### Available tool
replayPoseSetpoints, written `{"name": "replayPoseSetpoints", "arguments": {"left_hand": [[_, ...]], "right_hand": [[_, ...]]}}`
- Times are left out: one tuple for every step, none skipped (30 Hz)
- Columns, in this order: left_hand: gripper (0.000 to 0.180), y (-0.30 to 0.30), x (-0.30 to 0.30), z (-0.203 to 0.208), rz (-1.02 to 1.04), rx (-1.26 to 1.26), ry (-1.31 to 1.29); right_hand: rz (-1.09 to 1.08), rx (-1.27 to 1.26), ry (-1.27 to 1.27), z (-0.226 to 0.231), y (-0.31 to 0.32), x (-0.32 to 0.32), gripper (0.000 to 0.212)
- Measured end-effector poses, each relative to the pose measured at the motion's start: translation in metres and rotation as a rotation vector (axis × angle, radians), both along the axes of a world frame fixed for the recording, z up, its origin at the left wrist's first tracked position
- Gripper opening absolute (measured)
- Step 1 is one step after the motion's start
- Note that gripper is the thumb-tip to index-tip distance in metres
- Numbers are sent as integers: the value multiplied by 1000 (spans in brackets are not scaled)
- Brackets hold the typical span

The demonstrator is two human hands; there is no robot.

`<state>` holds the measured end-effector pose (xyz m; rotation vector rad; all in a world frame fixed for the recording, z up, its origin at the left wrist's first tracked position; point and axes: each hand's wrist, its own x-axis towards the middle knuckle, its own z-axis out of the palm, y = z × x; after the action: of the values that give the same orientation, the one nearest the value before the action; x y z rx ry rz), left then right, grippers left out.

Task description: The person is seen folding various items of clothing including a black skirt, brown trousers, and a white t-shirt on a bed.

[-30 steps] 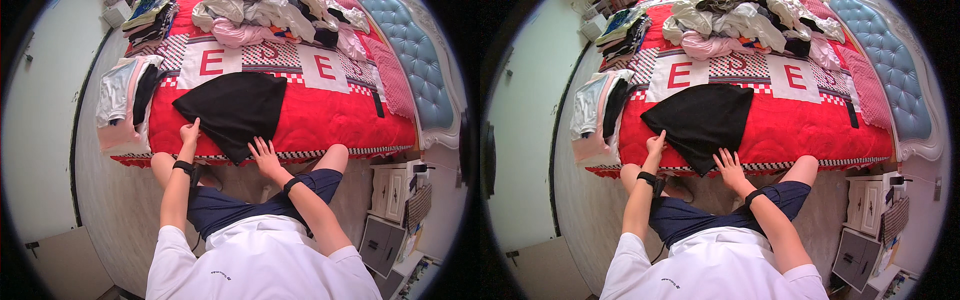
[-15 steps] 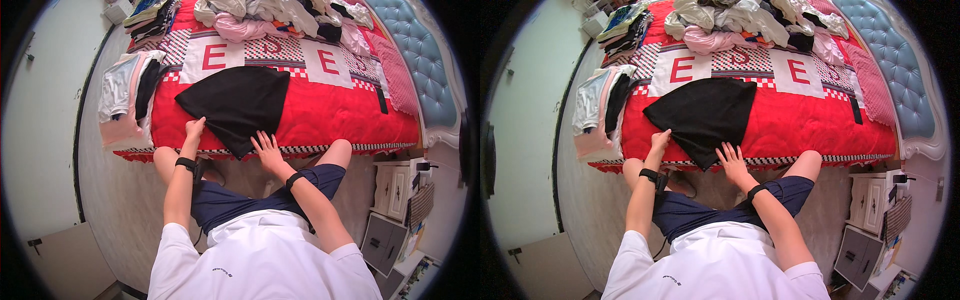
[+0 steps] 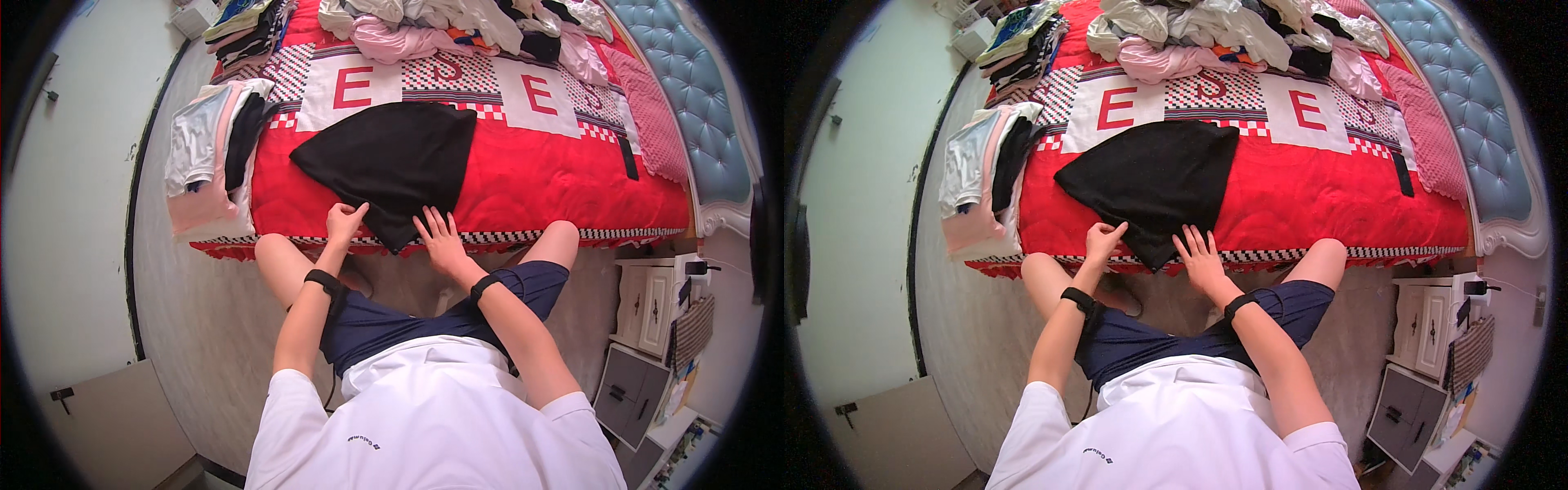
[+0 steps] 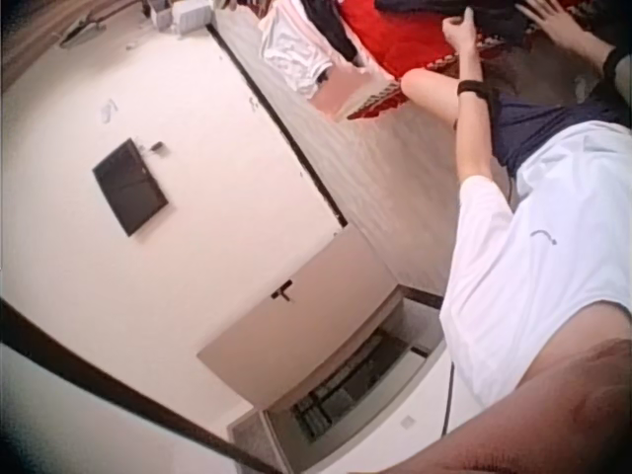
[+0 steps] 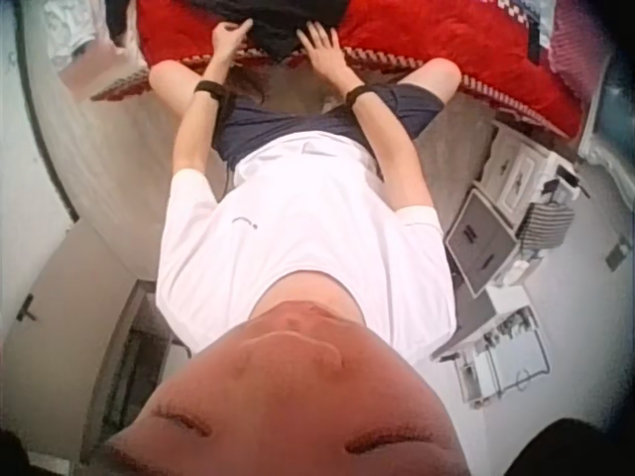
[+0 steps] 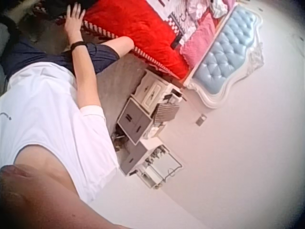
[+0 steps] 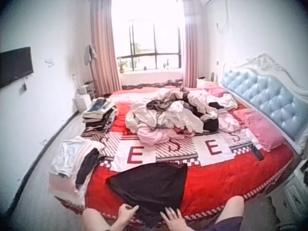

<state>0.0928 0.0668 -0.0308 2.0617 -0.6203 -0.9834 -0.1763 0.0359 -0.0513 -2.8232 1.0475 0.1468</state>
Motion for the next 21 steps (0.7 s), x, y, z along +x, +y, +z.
{"name": "replayPoseSetpoints", "arguments": {"left_hand": [[47, -3, -4, 5, -3, 72, -35], [47, -5, -5, 2, -2, 68, -37], [46, -6, -4, -10, -24, 86, -210], [45, -6, -3, -20, -46, 104, -382], [45, -8, -3, -27, -48, 101, -382], [44, -8, -1, -33, -15, 103, -295], [44, -9, 0, -38, 17, 105, -208], [44, -7, 3, -44, 18, 105, -210], [40, -4, 5, -50, 50, 49, -176], [36, -1, 8, -56, 83, -7, -143], [36, -1, 4, -53, 78, -4, -140], [34, -2, -2, -44, 121, 6, 24], [32, -2, -8, -35, 164, 18, 189], [32, 4, -3, -39, 173, 17, 180], [29, 8, 4, -47, 245, -45, 322], [25, 12, 10, -56, 317, -110, 463], [25, 11, 7, -54, 310, -108, 464], [24, 10, 4, -53, 353, -138, 548], [23, 9, 1, -51, 395, -168, 633], [23, 11, 1, -50, 393, -168, 632], [27, 12, 1, -49, 367, -164, 596]], "right_hand": [[-1, -1, 1, -1, 0, 0, 96], [3, -39, -25, -5, 0, 1, 96], [7, -76, -52, -7, 2, 2, 96], [8, -78, -54, -9, 3, 3, 96], [5, -82, -59, -10, 4, 2, 96], [3, -86, -65, -11, 3, 2, 96], [0, -88, -65, -12, 2, 2, 96], [2, -82, -73, -11, 3, 4, 96], [4, -75, -81, -10, 4, 5, 97], [6, -74, -85, -8, 4, 6, 97], [-6, -28, -48, -5, 4, 4, 98], [-20, 18, -11, -2, 4, 2, 98], [-26, 21, -9, 0, 3, 0, 98], [-21, 26, -4, 5, 4, 2, 99], [-17, 28, -1, 6, 3, 5, 100], [-9, 28, -10, 8, 4, 7, 100], [-14, 7, -23, 3, 3, 5, 99], [-18, -14, -36, -1, 3, 3, 98], [-25, -14, -35, -5, 2, 2, 98], [-20, -28, -68, -7, 2, 2, 96], [-16, -42, -101, -8, 1, 2, 95]]}}
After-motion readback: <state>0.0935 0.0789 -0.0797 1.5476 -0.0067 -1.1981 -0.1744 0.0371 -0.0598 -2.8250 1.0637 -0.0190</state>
